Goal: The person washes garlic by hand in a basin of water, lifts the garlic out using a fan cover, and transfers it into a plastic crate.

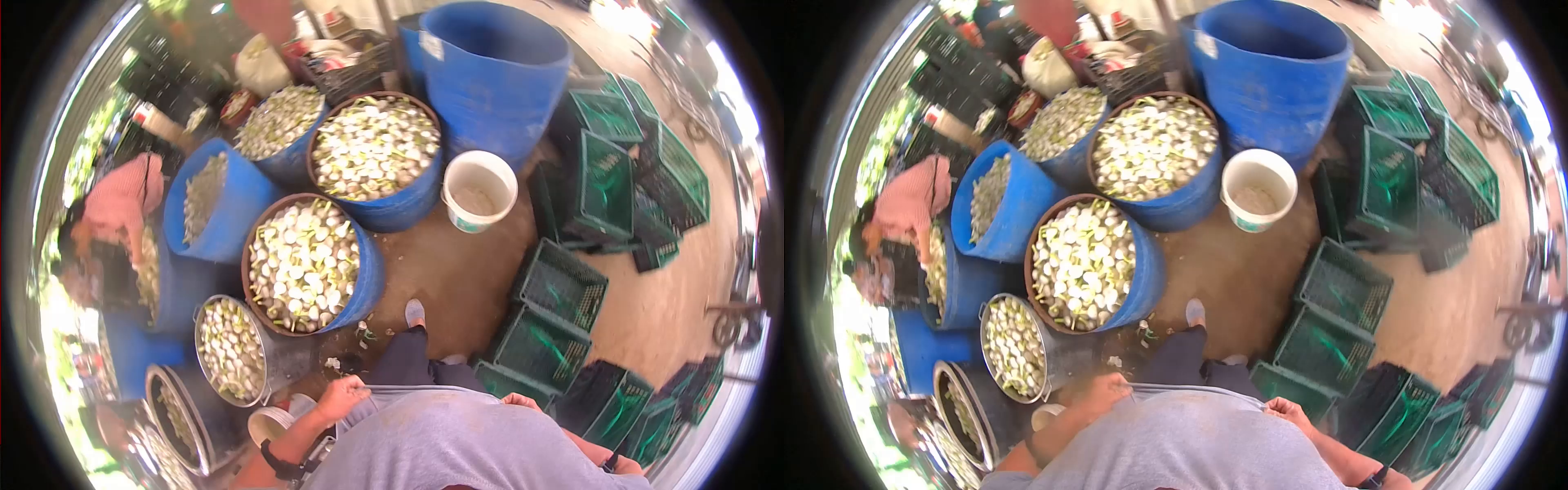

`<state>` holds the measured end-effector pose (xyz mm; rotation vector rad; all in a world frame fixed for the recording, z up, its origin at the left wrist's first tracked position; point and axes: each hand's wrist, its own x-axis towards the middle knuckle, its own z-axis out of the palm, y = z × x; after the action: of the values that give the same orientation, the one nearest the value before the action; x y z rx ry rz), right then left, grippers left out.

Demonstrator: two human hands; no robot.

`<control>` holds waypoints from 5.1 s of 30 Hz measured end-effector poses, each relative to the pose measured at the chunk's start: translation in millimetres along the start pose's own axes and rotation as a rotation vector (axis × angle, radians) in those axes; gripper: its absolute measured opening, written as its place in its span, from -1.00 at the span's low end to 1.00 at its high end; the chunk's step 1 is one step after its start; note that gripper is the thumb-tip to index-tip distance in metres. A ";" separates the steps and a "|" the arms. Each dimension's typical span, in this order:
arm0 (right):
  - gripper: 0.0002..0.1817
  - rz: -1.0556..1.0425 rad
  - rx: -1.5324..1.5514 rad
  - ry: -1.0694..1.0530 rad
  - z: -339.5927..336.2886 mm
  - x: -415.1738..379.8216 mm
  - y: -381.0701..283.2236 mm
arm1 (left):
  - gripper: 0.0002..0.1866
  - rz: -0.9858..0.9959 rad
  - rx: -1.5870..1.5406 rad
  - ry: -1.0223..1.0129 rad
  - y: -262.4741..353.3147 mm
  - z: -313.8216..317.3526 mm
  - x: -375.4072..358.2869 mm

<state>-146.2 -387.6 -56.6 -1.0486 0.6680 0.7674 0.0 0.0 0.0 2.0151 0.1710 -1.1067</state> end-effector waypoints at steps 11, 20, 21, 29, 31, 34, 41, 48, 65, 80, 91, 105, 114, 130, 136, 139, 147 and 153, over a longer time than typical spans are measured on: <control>-0.85 0.042 -0.638 0.251 50.1 112.9 -180.4 | -0.77 0.106 -0.068 0.506 -104.2 -126.0 79.6; -0.48 -0.049 -0.949 0.058 71.8 285.7 -248.5 | -0.60 0.128 0.085 0.381 -83.9 -87.7 156.3; -0.41 -0.114 -0.996 0.019 65.9 316.5 -253.5 | -0.53 0.075 0.074 0.481 -82.4 -98.5 160.4; -0.14 -0.626 -1.673 -0.379 225.0 530.7 -314.5 | -0.24 -0.411 -0.087 0.845 -106.1 -148.9 213.0; -0.18 -0.736 -1.775 -0.457 279.3 588.7 -305.9 | -0.17 -0.494 -0.140 0.901 -129.0 -159.1 250.9; -0.23 -0.856 -1.885 -0.483 378.1 660.0 -281.9 | -0.13 -0.572 -0.186 1.015 -167.5 -202.0 309.4; -0.30 -1.101 -2.179 -0.518 536.4 784.8 -157.7 | -0.25 -0.619 0.105 1.183 -300.5 -264.4 419.7; -0.38 -1.174 -2.072 -0.629 555.2 865.7 -74.5 | -0.37 -0.448 0.143 0.865 -371.5 -281.7 435.1; -0.14 -0.784 -2.314 -1.097 461.8 752.1 -136.0 | 0.12 -0.549 -0.170 0.683 -223.5 -181.3 421.8; -0.18 -0.980 -2.236 -0.679 502.0 777.6 -209.1 | -0.05 -0.786 -0.225 1.052 -236.1 -239.4 379.4; -0.21 -0.510 -2.237 -0.743 504.7 861.5 -171.8 | -0.36 -0.535 -0.533 0.577 -342.0 -202.1 490.6; -0.38 -0.385 -2.501 -0.812 666.4 711.0 -71.2 | -0.03 -1.091 -0.273 1.384 -470.8 -282.1 136.7; 0.26 -1.386 -2.688 -1.460 803.6 653.5 189.4 | 0.18 -0.882 -0.344 1.117 -579.8 -257.9 179.0; -0.21 -1.481 -2.237 -1.423 873.4 603.9 224.8 | -0.29 -1.182 0.116 1.382 -577.0 -250.1 51.9; -0.19 -1.652 -2.151 -1.379 925.0 650.0 337.6 | -0.08 -1.136 -0.483 1.616 -644.9 -220.6 49.1; -0.23 -1.744 -2.140 -1.424 919.5 678.7 352.8 | -0.20 -1.057 -0.512 1.640 -644.9 -217.8 48.5; -0.13 -0.819 -2.336 -1.598 859.6 641.7 340.5 | -0.35 -1.150 -0.354 1.694 -650.9 -216.1 55.2; -0.11 -0.461 -2.250 -1.633 758.4 710.0 364.0 | -0.35 -1.182 -0.440 1.669 -665.1 -218.0 54.6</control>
<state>50.8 586.4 -530.1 -1.6383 -2.3339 1.4394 -135.1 580.5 -370.9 1.7746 2.3368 0.4332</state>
